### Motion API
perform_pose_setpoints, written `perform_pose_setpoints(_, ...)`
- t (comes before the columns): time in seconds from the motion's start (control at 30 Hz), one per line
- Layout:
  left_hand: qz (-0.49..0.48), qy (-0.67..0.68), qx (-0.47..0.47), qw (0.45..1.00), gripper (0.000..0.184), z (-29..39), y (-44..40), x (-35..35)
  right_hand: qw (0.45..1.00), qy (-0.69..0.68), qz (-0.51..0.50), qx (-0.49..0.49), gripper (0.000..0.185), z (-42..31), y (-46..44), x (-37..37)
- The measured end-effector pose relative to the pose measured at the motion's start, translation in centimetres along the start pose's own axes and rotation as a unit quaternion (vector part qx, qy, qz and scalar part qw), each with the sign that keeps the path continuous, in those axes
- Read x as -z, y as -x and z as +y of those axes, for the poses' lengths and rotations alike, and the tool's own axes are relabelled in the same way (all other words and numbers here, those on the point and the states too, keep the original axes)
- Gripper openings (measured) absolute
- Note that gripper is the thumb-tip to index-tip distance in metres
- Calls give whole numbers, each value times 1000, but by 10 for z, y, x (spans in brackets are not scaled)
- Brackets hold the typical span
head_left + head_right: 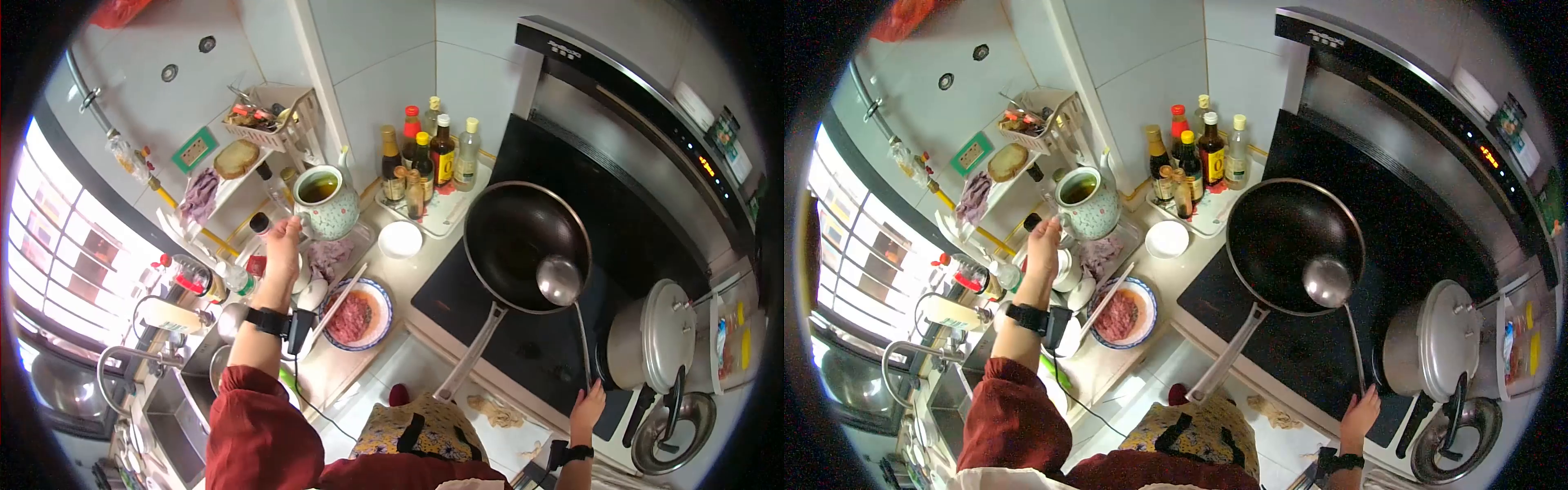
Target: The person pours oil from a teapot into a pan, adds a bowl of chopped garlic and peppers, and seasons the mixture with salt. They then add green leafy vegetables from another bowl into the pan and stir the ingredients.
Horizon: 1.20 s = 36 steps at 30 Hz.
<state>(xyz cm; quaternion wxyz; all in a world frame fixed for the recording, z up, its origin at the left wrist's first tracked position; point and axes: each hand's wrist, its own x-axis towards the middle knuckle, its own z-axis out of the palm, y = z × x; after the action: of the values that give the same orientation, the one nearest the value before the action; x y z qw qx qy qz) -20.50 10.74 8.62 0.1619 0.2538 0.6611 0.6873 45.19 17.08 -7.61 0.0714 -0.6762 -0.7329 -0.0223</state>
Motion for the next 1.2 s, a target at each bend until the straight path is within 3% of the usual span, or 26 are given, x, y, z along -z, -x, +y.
perform_pose_setpoints(0.23,30,-13,20,999,22,-90,-8,22,1000,6,0,-12,48,-21,30,27)
perform_pose_setpoints(0.4,89,86,55,991,21,-134,-6,16,1000,28,0,-12,48,-19,49,36)
perform_pose_setpoints(0.53,101,21,35,994,24,-153,-6,18,998,44,-15,-38,48,-17,58,47)
perform_pose_setpoints(0.77,107,40,44,993,25,-147,4,7,999,44,7,-11,46,-30,67,62)
perform_pose_setpoints(0.87,97,-10,4,995,26,-182,-4,12,998,67,15,-15,45,-29,70,57)
perform_pose_setpoints(1.0,93,44,9,995,27,-174,3,8,999,23,-30,-33,43,-41,71,68)
perform_pose_setpoints(1.07,89,-40,-5,995,27,-169,7,9,999,4,-44,-32,43,-45,72,70)
perform_pose_setpoints(1.2,85,-55,-32,994,29,-160,13,7,1000,-19,-14,0,35,-53,71,66)
